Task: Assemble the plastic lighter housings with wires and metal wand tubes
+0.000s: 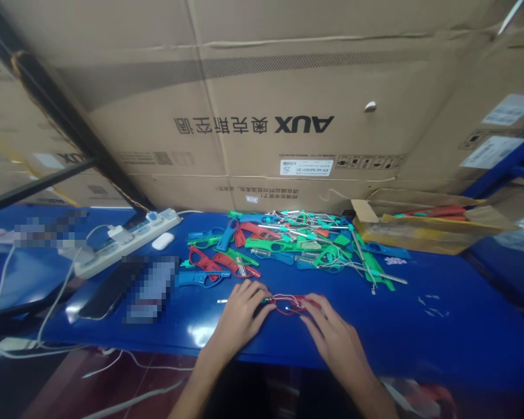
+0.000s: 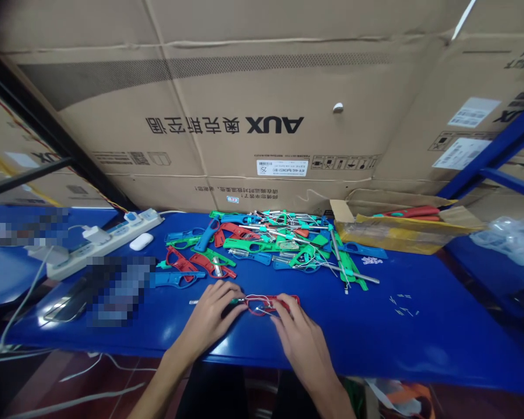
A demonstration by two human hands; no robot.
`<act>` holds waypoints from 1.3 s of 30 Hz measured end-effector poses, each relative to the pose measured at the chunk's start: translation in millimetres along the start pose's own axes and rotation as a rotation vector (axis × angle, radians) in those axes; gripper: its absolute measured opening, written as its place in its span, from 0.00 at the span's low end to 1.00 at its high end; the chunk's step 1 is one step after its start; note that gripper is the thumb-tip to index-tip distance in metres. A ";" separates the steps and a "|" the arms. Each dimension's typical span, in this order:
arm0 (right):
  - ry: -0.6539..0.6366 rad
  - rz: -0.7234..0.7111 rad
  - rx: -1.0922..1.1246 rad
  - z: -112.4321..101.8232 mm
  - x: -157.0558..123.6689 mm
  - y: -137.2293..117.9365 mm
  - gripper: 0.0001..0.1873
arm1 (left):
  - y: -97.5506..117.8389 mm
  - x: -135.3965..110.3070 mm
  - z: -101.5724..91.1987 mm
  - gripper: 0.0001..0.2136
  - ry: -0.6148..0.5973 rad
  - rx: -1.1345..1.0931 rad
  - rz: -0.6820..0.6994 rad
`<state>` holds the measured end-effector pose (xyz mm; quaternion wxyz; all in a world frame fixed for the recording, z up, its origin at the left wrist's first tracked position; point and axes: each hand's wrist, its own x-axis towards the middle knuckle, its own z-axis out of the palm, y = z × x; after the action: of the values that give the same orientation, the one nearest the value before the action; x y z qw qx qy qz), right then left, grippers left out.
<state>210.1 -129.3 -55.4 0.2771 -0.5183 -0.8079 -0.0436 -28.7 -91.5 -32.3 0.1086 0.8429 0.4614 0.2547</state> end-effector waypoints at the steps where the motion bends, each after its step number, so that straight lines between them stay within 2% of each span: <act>1: -0.005 0.007 0.007 -1.1 1.0 0.3 0.19 | -0.5 0.3 0.2 0.07 0.005 0.002 0.006; 6: -0.042 0.033 0.039 -3.2 13.6 3.3 0.18 | -4.9 0.4 2.5 0.08 0.004 -0.017 0.037; 12: -0.156 0.056 0.117 -0.9 31.4 10.0 0.18 | -13.1 -1.5 7.1 0.11 -0.011 -0.048 0.017; 17: -0.161 0.078 0.161 -2.8 32.2 9.3 0.15 | -16.4 -3.2 6.2 0.18 -0.043 -0.070 0.000; 21: -0.179 0.076 0.183 -3.7 32.0 6.9 0.11 | -14.5 -0.9 2.3 0.16 -0.071 -0.065 0.068; 26: -0.155 0.068 0.188 -2.1 29.7 7.3 0.19 | -11.3 0.5 -1.6 0.15 -0.072 -0.081 0.082; 31: -0.157 0.009 0.211 -3.5 29.0 6.7 0.13 | -11.0 -1.0 -1.3 0.17 -0.074 -0.046 0.105; 39: -0.182 0.003 0.214 -4.5 31.4 3.9 0.12 | -7.8 -2.5 -1.0 0.17 -0.060 0.001 0.089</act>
<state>205.6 -103.6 -37.0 0.2565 -0.4889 -0.8289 0.0902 -36.0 -89.3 -35.5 0.1106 0.8700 0.4199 0.2335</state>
